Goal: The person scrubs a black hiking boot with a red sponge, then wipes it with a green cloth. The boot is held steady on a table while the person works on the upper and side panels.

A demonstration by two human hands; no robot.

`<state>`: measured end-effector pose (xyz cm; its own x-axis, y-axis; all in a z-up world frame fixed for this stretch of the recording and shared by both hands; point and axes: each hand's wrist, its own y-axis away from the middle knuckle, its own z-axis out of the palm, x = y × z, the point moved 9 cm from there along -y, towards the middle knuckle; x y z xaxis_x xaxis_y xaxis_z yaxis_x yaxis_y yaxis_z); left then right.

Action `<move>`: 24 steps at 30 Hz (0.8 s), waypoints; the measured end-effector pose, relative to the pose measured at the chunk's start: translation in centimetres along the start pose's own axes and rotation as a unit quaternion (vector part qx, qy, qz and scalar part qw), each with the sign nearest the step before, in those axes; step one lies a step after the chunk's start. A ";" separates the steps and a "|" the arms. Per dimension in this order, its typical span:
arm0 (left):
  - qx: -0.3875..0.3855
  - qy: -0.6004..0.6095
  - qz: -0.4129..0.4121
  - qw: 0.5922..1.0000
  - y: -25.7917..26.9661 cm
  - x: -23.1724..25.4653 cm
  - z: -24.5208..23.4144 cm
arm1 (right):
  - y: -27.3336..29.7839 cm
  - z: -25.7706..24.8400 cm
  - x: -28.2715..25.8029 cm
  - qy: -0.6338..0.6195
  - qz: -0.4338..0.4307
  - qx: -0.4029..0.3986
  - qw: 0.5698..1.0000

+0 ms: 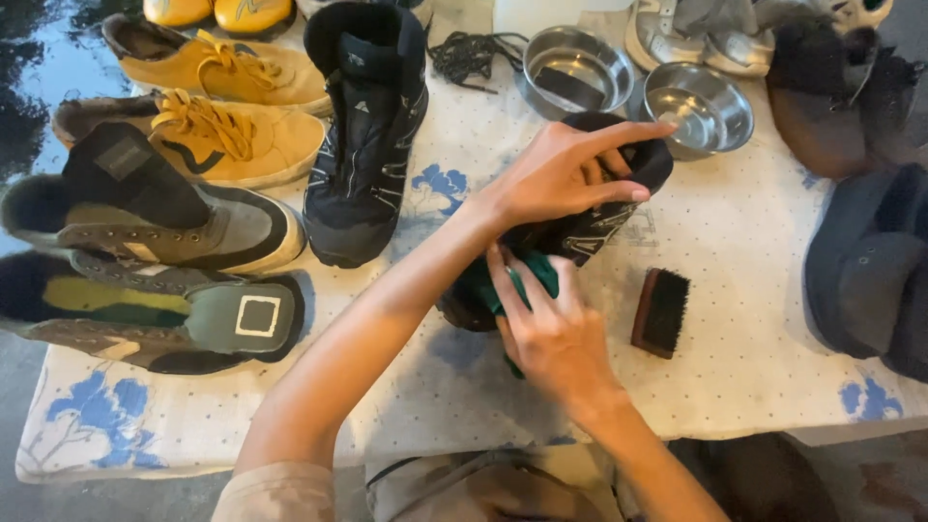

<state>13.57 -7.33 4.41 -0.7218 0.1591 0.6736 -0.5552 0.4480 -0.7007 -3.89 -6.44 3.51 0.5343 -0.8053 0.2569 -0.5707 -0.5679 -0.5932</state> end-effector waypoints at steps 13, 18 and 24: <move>0.000 -0.044 0.035 0.998 0.1 1.3 -0.1 | 0.1 1.1 -1.3 -0.086 -0.110 -0.082 0.987; 0.007 -0.107 0.059 0.993 0.5 2.2 -0.4 | 1.0 -0.8 -1.9 -0.044 -0.151 -0.076 0.985; -0.027 -0.193 0.025 0.981 0.6 1.4 -0.2 | 2.9 -1.2 0.7 -0.045 -0.220 -0.182 0.957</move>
<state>12.30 -6.66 5.01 -0.8558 -0.1582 0.4925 -0.5002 0.4955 -0.7101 -5.94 -8.88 2.93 0.8156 -0.4656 0.3436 -0.4482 -0.8839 -0.1339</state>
